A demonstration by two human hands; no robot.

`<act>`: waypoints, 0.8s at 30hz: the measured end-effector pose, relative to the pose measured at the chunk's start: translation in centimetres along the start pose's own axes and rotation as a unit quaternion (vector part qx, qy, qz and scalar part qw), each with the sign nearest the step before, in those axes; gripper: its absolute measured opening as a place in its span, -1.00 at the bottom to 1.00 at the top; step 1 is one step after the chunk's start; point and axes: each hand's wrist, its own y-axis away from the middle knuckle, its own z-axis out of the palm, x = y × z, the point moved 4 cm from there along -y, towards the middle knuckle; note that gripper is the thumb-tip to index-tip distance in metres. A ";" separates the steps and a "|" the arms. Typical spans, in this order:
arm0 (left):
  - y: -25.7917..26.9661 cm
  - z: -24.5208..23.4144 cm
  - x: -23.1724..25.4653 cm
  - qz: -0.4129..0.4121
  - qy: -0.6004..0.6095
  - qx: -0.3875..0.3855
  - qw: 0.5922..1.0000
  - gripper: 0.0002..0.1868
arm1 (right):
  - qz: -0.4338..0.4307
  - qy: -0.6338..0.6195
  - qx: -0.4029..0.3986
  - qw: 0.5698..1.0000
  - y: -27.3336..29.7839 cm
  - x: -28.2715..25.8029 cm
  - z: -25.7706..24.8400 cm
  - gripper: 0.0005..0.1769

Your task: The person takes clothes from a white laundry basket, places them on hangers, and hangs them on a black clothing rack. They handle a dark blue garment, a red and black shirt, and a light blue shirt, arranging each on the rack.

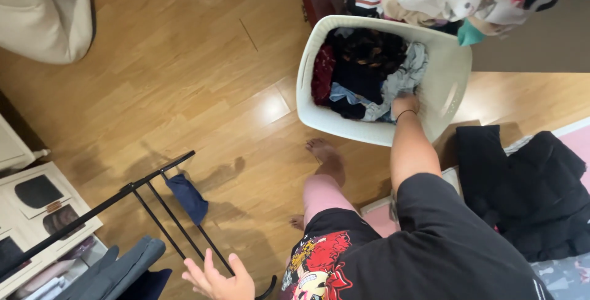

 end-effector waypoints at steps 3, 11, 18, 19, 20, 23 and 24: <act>-0.2 0.7 1.0 0.003 0.012 -0.059 0.998 -0.40 | -0.028 -0.108 0.227 0.968 -3.3 3.2 -0.9 -0.55; -0.8 1.1 4.1 0.143 0.081 -0.049 0.985 -0.47 | -0.167 -0.281 0.276 0.904 8.7 0.5 -16.7 -0.66; -2.6 2.0 10.7 0.235 0.236 -0.150 0.931 -0.57 | -0.286 -0.435 0.191 0.832 24.0 -1.4 -30.0 -0.80; -2.8 2.3 12.3 0.236 0.241 -0.143 0.930 -0.57 | -0.293 -0.437 0.194 0.828 26.9 -1.9 -31.3 -0.80; -2.8 2.6 14.2 0.277 0.252 -0.153 0.915 -0.58 | -0.334 -0.436 0.163 0.820 30.0 -2.6 -32.5 -0.76; -2.9 0.5 21.0 0.357 0.318 -0.210 0.853 -0.60 | -0.385 -0.435 0.146 0.801 35.5 -3.5 -34.6 -0.73; -2.6 -0.5 23.7 0.394 0.367 -0.263 0.801 -0.61 | -0.390 -0.437 0.158 0.795 36.7 -3.6 -35.0 -0.74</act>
